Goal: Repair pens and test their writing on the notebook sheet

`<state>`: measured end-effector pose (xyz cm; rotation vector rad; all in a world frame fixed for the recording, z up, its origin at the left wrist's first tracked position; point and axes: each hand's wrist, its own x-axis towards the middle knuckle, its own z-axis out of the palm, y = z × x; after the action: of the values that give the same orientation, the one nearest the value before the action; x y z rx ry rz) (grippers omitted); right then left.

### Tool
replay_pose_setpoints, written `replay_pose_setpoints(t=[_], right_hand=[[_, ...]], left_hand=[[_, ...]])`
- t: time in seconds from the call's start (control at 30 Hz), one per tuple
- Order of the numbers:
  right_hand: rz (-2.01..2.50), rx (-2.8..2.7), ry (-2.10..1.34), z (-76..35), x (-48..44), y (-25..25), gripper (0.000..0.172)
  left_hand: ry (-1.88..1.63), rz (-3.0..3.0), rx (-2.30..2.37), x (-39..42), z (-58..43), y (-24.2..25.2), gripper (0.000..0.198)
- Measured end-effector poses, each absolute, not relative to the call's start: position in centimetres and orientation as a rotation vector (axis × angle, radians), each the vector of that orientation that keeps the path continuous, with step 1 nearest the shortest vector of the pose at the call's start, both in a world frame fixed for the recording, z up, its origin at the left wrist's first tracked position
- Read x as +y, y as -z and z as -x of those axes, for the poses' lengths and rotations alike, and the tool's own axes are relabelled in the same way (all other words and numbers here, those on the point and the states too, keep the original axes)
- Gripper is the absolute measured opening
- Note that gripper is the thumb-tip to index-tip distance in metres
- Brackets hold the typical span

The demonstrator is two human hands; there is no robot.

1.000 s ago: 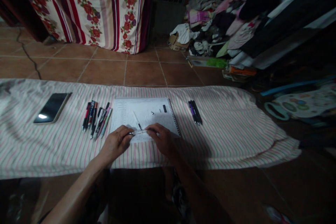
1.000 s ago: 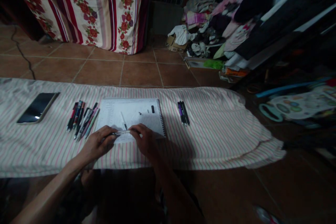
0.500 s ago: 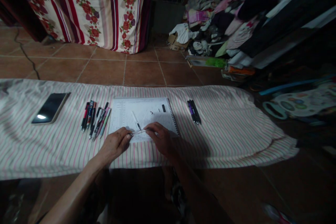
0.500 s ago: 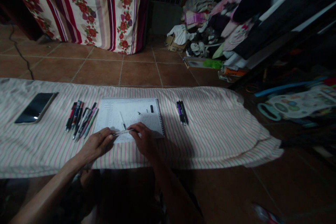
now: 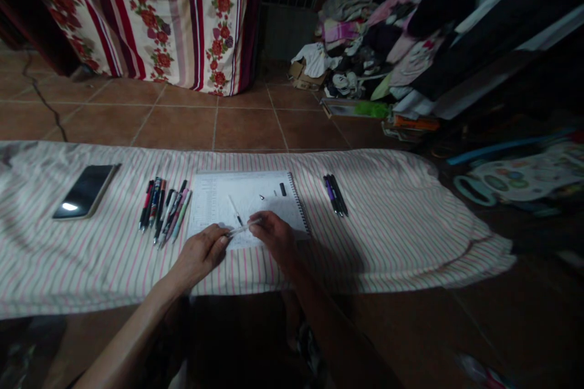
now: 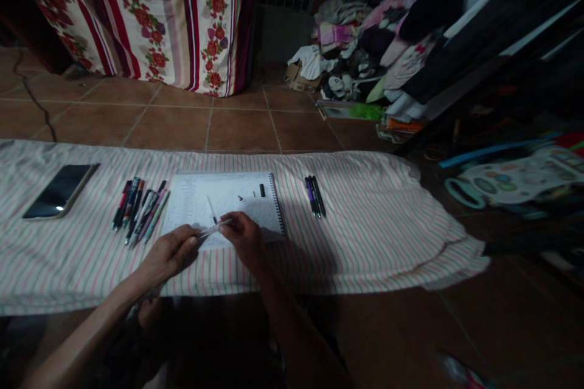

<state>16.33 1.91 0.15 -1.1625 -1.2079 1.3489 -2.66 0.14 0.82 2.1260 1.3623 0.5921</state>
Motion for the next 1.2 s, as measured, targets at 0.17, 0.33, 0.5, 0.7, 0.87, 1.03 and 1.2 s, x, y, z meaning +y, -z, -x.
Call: replay_pose_setpoints(t=[0.17, 0.33, 0.5, 0.7, 0.87, 1.03, 1.2], right_hand=[[1.138, -1.180, -1.372, -16.2, 1.8, -0.5, 0.017], [1.095, -1.183, -1.394, -16.0, 1.8, -0.4, 0.016], [1.079, -1.186, -1.396, -15.8, 1.9, -0.5, 0.015], [1.071, -1.198, -1.390, -15.9, 1.9, -0.7, 0.013], [1.080, -1.201, -1.357, -15.8, 1.9, -0.8, 0.011], [1.151, -1.176, -1.276, -15.6, 2.1, -0.6, 0.012], [1.136, -1.132, -1.203, -16.2, 2.2, -0.7, 0.015]], left_hand=[[-0.691, -2.075, 1.349, 0.0, 2.5, -0.6, 0.025], [-0.775, -1.984, 1.372, 0.0, 2.2, -0.6, 0.021], [-0.787, -1.911, 1.405, 0.0, 2.0, -0.8, 0.020], [-0.775, -1.892, 1.392, 0.0, 1.9, -1.0, 0.023], [-0.733, -1.866, 1.362, -0.2, 1.7, -1.3, 0.028], [-0.695, -1.858, 1.392, -0.4, 1.7, -1.4, 0.033], [-0.683, -1.894, 1.398, -0.4, 2.0, -1.3, 0.031]])
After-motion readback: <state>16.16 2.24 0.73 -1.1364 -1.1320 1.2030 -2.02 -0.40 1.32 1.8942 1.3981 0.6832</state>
